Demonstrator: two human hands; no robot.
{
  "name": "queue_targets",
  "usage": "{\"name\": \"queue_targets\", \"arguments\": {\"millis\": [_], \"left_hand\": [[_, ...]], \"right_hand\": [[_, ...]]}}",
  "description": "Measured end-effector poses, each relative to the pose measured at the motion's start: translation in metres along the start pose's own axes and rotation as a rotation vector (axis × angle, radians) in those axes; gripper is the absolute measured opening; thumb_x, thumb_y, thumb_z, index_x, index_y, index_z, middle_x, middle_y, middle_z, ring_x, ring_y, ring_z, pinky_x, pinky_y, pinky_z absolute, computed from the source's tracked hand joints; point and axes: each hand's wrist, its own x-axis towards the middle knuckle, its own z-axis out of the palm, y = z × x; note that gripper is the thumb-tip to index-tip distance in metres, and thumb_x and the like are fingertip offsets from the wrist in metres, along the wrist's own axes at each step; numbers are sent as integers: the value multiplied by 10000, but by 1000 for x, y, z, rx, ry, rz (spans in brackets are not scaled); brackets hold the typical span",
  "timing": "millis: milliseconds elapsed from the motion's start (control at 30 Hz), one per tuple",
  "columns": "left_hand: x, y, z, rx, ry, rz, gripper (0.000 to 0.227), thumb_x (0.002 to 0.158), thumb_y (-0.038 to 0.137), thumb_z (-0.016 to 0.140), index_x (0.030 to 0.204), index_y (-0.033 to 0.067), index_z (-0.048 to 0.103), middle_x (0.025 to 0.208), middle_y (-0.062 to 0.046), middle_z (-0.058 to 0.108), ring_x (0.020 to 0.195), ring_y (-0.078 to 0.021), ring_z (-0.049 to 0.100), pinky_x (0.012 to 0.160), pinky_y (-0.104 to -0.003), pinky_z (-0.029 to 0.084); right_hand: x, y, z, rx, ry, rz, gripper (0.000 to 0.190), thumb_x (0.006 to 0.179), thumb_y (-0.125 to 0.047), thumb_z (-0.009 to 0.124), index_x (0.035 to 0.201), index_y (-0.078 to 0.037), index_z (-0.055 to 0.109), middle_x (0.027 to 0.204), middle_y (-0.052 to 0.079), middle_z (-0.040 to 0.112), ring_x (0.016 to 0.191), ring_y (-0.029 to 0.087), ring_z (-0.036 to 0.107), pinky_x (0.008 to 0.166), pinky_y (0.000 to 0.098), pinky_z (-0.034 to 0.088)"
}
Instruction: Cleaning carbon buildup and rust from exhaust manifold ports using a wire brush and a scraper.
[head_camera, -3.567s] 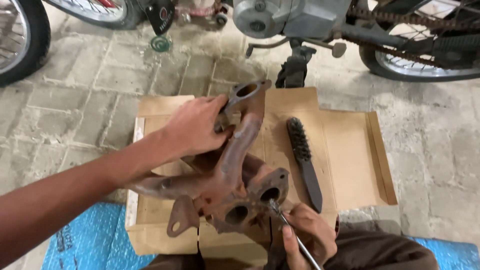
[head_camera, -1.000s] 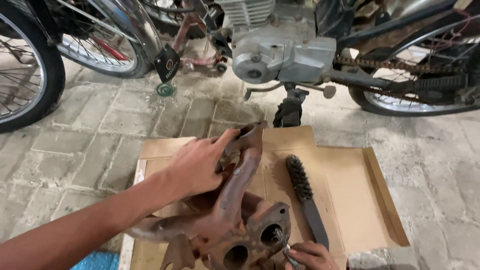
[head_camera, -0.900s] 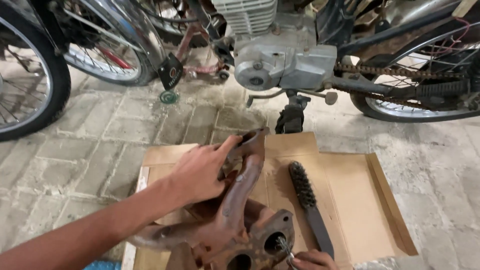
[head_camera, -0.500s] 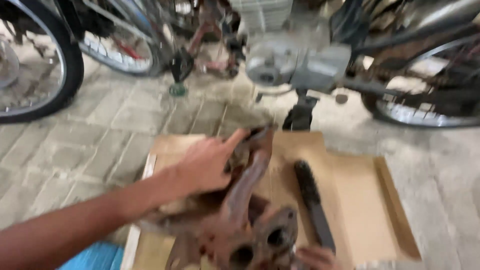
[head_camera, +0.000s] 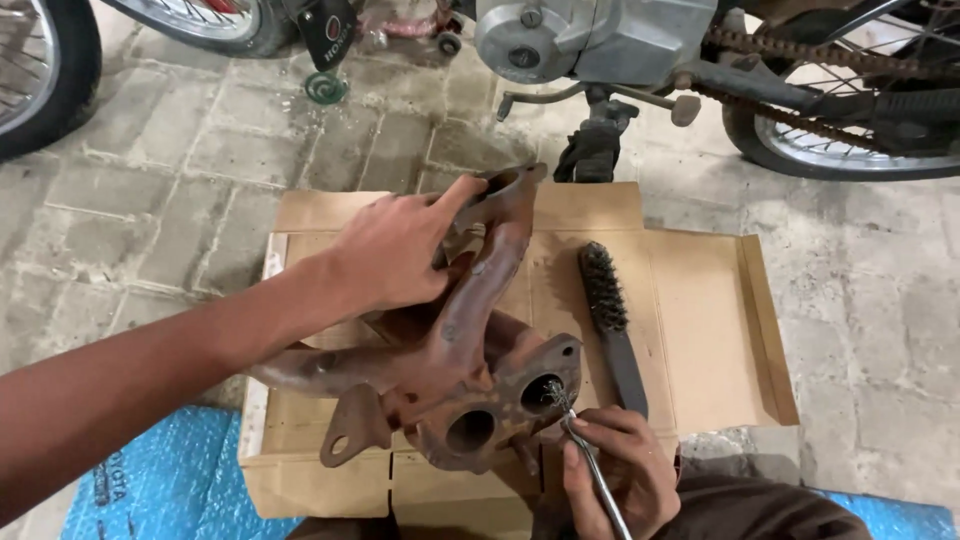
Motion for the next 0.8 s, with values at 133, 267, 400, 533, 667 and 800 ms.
{"name": "queue_targets", "arguments": {"millis": [133, 267, 400, 533, 667, 800], "left_hand": [[2, 0, 1, -6, -6, -5, 887, 627, 24, 629, 1469, 77, 353, 888, -152, 752, 577, -395, 694, 429, -481, 518], [0, -3, 3, -22, 29, 12, 882, 626, 54, 637, 1466, 88, 370, 927, -172, 742, 666, -444, 700, 494, -528, 521], [3, -8, 7, -50, 61, 22, 846, 640, 71, 635, 1450, 71, 387, 899, -169, 723, 616, -412, 674, 476, -509, 498], [8, -20, 15, 2, 105, 46, 826, 663, 81, 670, 1423, -44, 373, 864, -222, 699, 613, -412, 678, 474, -487, 510], [10, -23, 16, -35, 148, 109, 593, 735, 88, 676, 1272, -47, 462, 849, -236, 720, 622, -444, 689, 504, -507, 515], [12, -21, 13, -68, 28, 8, 581, 737, 63, 645, 1274, -27, 443, 740, -216, 731, 527, -417, 680, 460, -491, 520]], "right_hand": [[-1, 2, 1, 23, 6, -6, 230, 747, -14, 745, 968, 8, 686, 926, 185, 725, 677, 157, 670, 576, 209, 512], [-1, -2, 0, -7, 9, 7, 227, 741, -28, 758, 956, -6, 690, 937, 183, 734, 690, 157, 688, 563, 205, 529], [-3, 1, -2, -10, 17, 44, 253, 730, -51, 779, 963, -4, 691, 944, 178, 738, 552, 89, 579, 492, 176, 446], [-7, 7, -5, 43, 4, 27, 280, 744, -23, 780, 987, 14, 649, 978, 208, 734, 755, 193, 764, 660, 246, 654], [-14, 10, -8, 86, -18, 32, 245, 771, 16, 742, 992, 23, 636, 1013, 220, 720, 767, 196, 791, 676, 248, 701], [-19, 12, -8, 161, -37, -53, 207, 859, -41, 700, 1034, -45, 590, 980, 179, 686, 750, 184, 787, 658, 258, 712]]}}
